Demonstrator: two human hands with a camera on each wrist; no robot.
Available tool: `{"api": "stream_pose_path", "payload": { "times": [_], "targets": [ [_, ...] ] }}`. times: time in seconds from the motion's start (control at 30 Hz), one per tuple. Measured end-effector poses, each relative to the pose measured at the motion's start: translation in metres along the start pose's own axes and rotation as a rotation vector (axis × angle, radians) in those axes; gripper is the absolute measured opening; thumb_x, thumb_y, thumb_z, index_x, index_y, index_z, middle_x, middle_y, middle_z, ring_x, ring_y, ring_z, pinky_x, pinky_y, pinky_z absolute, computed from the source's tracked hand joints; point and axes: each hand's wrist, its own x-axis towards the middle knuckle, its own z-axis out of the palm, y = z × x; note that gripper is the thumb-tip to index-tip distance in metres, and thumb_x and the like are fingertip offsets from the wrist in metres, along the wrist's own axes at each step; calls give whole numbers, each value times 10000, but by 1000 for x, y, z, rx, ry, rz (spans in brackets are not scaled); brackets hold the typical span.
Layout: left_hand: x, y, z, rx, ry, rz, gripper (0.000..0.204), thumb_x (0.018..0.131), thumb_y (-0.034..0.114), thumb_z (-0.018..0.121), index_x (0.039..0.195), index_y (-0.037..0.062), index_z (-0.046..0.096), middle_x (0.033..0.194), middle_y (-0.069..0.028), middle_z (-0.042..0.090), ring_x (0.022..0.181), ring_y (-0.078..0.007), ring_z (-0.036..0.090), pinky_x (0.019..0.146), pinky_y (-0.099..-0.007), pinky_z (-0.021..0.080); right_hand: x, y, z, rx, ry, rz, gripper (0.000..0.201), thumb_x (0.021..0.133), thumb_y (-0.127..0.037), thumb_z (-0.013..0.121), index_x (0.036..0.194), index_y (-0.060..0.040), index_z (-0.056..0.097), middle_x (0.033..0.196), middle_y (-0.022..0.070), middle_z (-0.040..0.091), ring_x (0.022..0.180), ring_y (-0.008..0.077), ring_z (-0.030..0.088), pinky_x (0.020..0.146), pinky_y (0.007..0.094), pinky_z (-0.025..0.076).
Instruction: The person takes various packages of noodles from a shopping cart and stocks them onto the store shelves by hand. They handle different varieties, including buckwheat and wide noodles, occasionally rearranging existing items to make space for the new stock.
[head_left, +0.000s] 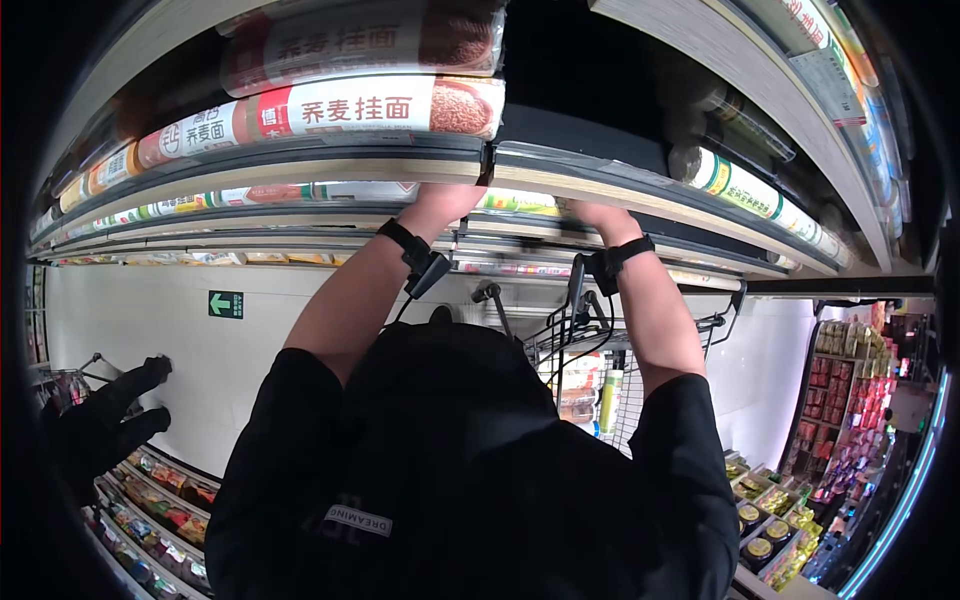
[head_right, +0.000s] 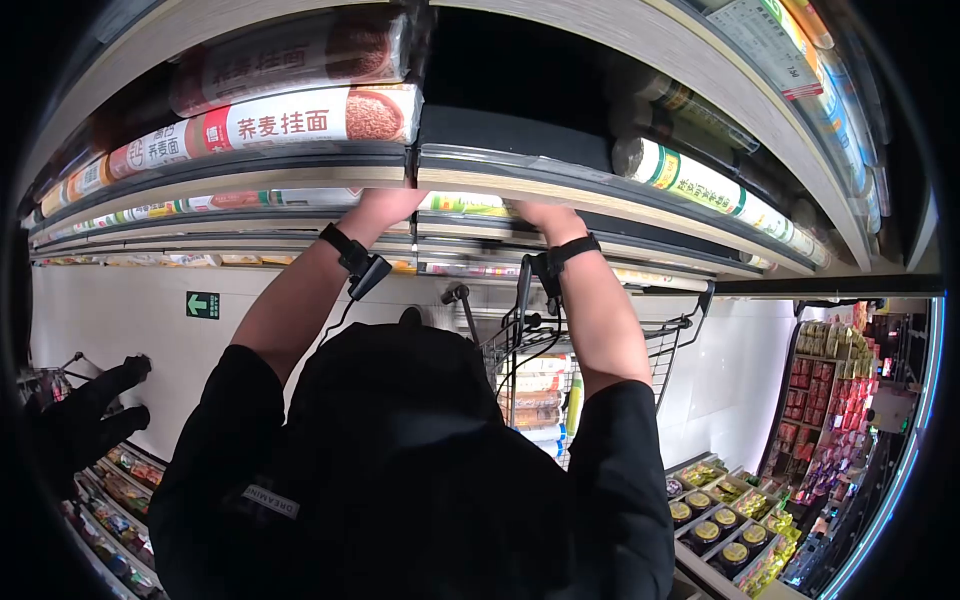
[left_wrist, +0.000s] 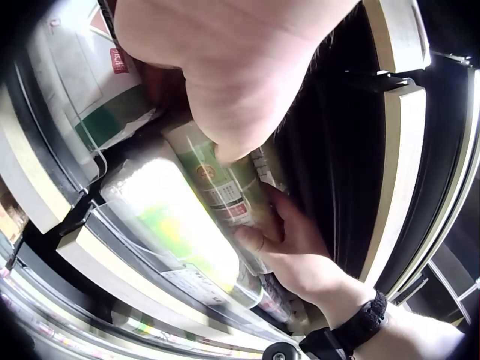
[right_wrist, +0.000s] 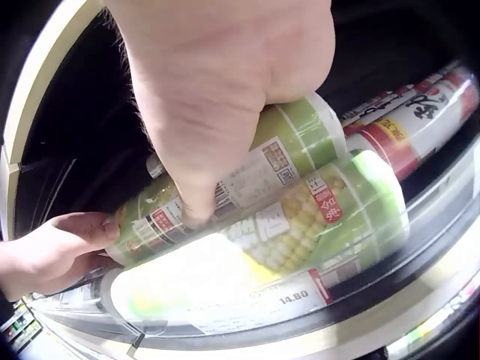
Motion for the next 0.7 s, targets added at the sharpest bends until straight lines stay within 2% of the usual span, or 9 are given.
{"api": "stream_pose_path", "payload": {
  "times": [0.07, 0.17, 0.3, 0.43, 0.53, 0.57, 0.63, 0.67, 0.7],
  "targets": [
    [-5, 9, -12, 54, -3, 10, 450, 997, 344, 602, 1321, 32, 630, 1333, -216, 644, 1272, -386, 585, 1091, -489, 440, 0, 0, 0, 18, 19, -3, 379, 973, -386, 625, 1193, -98, 736, 1223, 196, 716, 1163, 417, 644, 1000, 491, 502],
    [-9, 7, -4, 114, 134, 58, 326, 984, 287, 592, 1171, 33, 673, 1212, -210, 673, 1149, -391, 632, 1009, -505, 494, 1, -9, -4, -18, 19, 6, 399, 984, -412, 589, 1202, -112, 736, 1231, 190, 715, 1172, 417, 642, 997, 491, 505],
    [5, -6, 15, 120, 118, 45, 369, 1017, 277, 538, 1283, 36, 625, 1331, -219, 622, 1278, -388, 570, 1094, -503, 435, 1, -3, -14, 19, -79, 12, 389, 979, -378, 588, 1211, -97, 722, 1259, 175, 709, 1201, 400, 631, 1026, 495, 485],
    [16, -12, 23, 127, 64, -51, 388, 1025, 257, 516, 1335, 47, 617, 1377, -223, 605, 1321, -396, 545, 1115, -521, 417, 2, 45, 9, 126, 40, 63, 375, 958, -362, 617, 1203, -92, 703, 1265, 166, 697, 1209, 388, 612, 1052, 483, 459],
    [15, -17, 24, 115, 75, 7, 399, 1021, 269, 530, 1342, 49, 618, 1369, -224, 610, 1323, -389, 548, 1109, -527, 423, 7, 81, 26, 57, 122, 60, 355, 923, -362, 663, 1178, -119, 709, 1251, 174, 683, 1212, 390, 588, 1078, 492, 422],
    [19, -29, 39, 186, 150, 64, 411, 1010, 283, 548, 1338, 47, 621, 1364, -226, 613, 1311, -386, 560, 1094, -524, 436, 9, 89, 33, 10, 150, 34, 365, 915, -372, 668, 1178, -121, 705, 1251, 172, 678, 1218, 393, 580, 1088, 503, 409],
    [19, -26, 39, 76, 238, 170, 356, 984, 264, 607, 1253, 40, 671, 1235, -208, 686, 1189, -385, 636, 1007, -508, 489, 5, 76, 29, -188, 253, 0, 410, 861, -397, 704, 1168, -125, 692, 1235, 159, 669, 1227, 401, 561, 1114, 529, 372],
    [21, -32, 44, 25, 289, 241, 347, 986, 273, 624, 1240, 43, 680, 1208, -189, 705, 1157, -377, 655, 989, -491, 501, 14, 94, 49, -173, 345, -5, 453, 844, -373, 715, 1225, -131, 682, 1285, 159, 659, 1278, 390, 540, 1155, 521, 342],
    [16, -29, 40, 114, 251, 215, 342, 974, 262, 651, 1253, 67, 689, 1205, -179, 711, 1157, -368, 659, 998, -480, 504, 10, 79, 30, -109, 220, 51, 468, 855, -352, 710, 1267, -134, 673, 1328, 157, 647, 1318, 379, 519, 1183, 507, 319]
  ]
}}
